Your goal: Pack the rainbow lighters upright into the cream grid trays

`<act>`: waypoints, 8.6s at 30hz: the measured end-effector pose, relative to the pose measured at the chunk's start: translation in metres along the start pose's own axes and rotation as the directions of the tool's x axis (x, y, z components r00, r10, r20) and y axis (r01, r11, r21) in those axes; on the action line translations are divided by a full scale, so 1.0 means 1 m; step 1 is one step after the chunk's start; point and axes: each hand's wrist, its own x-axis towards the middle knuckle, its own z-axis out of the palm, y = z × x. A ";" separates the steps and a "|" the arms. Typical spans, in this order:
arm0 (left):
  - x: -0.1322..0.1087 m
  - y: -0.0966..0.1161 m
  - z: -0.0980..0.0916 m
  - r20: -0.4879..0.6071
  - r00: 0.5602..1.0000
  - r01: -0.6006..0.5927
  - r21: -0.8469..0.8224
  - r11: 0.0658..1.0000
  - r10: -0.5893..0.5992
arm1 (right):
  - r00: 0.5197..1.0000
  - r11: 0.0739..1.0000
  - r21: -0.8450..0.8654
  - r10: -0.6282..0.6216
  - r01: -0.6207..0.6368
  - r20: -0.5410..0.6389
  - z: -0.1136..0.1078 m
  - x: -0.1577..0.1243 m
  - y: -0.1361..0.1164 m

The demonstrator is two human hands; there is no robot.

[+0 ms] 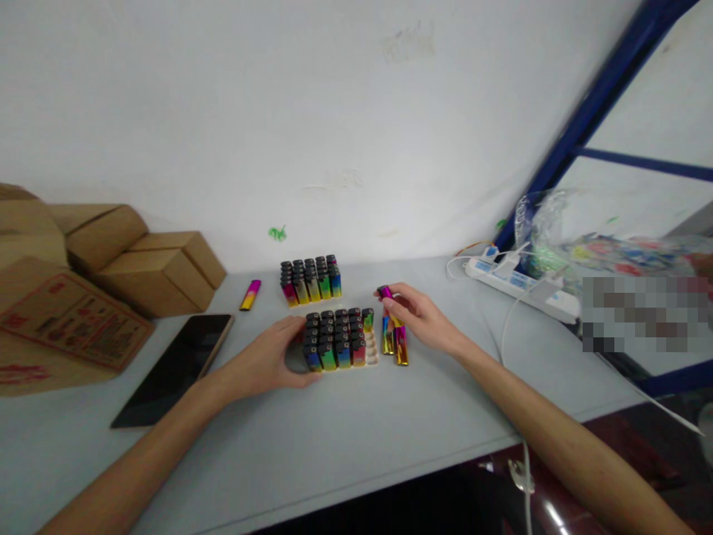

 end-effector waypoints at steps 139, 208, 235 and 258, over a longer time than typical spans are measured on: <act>-0.001 -0.013 0.005 -0.023 1.000 -0.007 0.007 1.000 0.007 | 0.975 0.976 0.146 0.184 -0.165 -0.127 0.003 0.004 -0.001; 0.000 -0.001 0.000 0.032 0.999 -0.017 -0.044 0.999 0.018 | 0.860 0.723 -0.470 -0.464 0.506 0.213 -0.014 -0.013 -0.008; -0.002 -0.003 0.002 0.018 0.999 0.026 -0.021 0.999 -0.026 | 0.907 0.746 -0.516 -0.319 0.420 0.277 -0.007 -0.013 -0.014; -0.002 -0.006 0.003 0.010 1.000 0.028 -0.012 1.000 -0.028 | 0.924 0.842 -0.396 -0.278 0.365 0.262 -0.015 -0.013 -0.010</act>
